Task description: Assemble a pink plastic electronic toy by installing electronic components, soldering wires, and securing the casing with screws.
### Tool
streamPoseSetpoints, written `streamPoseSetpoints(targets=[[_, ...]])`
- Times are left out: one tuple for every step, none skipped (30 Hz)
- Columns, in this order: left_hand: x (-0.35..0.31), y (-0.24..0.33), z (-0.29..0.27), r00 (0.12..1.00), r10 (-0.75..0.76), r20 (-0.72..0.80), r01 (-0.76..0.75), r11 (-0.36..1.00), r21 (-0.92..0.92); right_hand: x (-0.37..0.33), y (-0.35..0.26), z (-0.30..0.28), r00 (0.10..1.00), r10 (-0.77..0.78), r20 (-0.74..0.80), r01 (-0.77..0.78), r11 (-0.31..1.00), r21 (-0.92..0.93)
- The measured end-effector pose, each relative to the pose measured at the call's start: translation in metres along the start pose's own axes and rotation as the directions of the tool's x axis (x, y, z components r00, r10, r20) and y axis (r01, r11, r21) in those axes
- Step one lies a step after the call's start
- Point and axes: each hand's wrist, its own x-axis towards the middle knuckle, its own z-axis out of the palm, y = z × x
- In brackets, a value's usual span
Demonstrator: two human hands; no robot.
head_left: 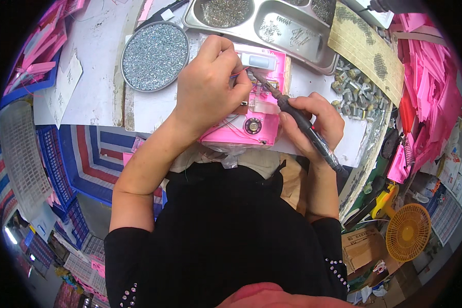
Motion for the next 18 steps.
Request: streamPoseSetpoints(targets=[[0.0,0.0,0.0,1.0,0.001,-0.002,-0.001,1.0,0.0,-0.001,0.0,0.0,1.0,0.003,0.003,-0.003,1.0,0.0],[0.0,0.0,0.001,1.0,0.002,-0.005,-0.002,1.0,0.0,-0.001,-0.001,-0.002,1.0,0.015,0.004,-0.015,1.0,-0.01],[0.0,-0.001,0.001,1.0,0.007,-0.011,-0.007,1.0,0.001,-0.002,-0.002,-0.004,1.0,0.027,0.006,-0.027,0.999,-0.021],[0.0,-0.001,0.001,1.0,0.013,-0.017,-0.013,1.0,0.001,-0.002,-0.002,-0.006,0.999,0.04,0.007,-0.04,0.999,-0.032],[0.0,-0.001,0.001,1.0,0.02,-0.023,-0.02,1.0,0.001,-0.004,-0.003,-0.007,0.999,0.038,-0.004,-0.038,0.999,-0.032],[0.0,-0.001,0.002,1.0,0.017,-0.021,-0.017,1.0,0.0,-0.006,-0.003,-0.008,0.999,0.037,-0.014,-0.037,0.999,-0.033],[0.0,-0.001,0.002,1.0,0.013,-0.018,-0.013,1.0,0.0,-0.008,-0.003,-0.01,0.999,0.035,-0.025,-0.036,0.999,-0.034],[0.0,-0.001,0.002,1.0,0.009,-0.016,-0.009,1.0,0.001,-0.009,-0.004,-0.012,0.999,0.036,-0.036,-0.037,0.999,-0.026],[-0.001,-0.001,0.002,1.0,0.01,-0.016,-0.01,1.0,0.003,-0.01,-0.006,-0.014,0.998,0.037,-0.047,-0.038,0.999,-0.018],[-0.001,-0.001,0.002,1.0,0.011,-0.017,-0.011,1.0,0.006,-0.011,-0.007,-0.016,0.998,0.038,-0.058,-0.039,0.999,-0.01],[-0.001,-0.001,0.002,1.0,0.01,-0.017,-0.01,1.0,0.007,-0.012,-0.008,-0.019,0.998,0.038,-0.059,-0.039,0.999,-0.02],[-0.001,-0.001,0.001,1.0,0.01,-0.021,-0.01,1.0,0.006,-0.013,-0.009,-0.022,0.997,0.038,-0.06,-0.039,0.999,-0.029],[-0.001,-0.001,0.001,1.0,0.009,-0.025,-0.009,1.0,0.005,-0.014,-0.01,-0.023,0.997,0.037,-0.062,-0.039,0.998,-0.038],[-0.001,-0.001,0.002,1.0,0.01,-0.027,-0.01,1.0,0.003,-0.015,-0.008,-0.024,0.996,0.028,-0.086,-0.03,0.999,-0.026],[-0.001,-0.001,0.002,1.0,0.006,-0.022,-0.006,1.0,0.002,-0.017,-0.007,-0.024,0.994,0.019,-0.11,-0.02,1.0,-0.014],[-0.001,-0.001,0.001,1.0,0.001,-0.018,-0.001,1.0,0.0,-0.018,-0.006,-0.024,0.991,0.01,-0.134,-0.01,1.0,-0.001],[-0.001,0.0,0.001,1.0,-0.004,-0.013,0.004,1.0,-0.001,-0.019,-0.006,-0.024,0.99,0.02,-0.139,-0.021,1.0,-0.001],[-0.001,0.0,0.001,1.0,-0.004,-0.013,0.004,1.0,0.002,-0.02,-0.006,-0.025,0.989,0.031,-0.145,-0.031,1.0,0.0]])
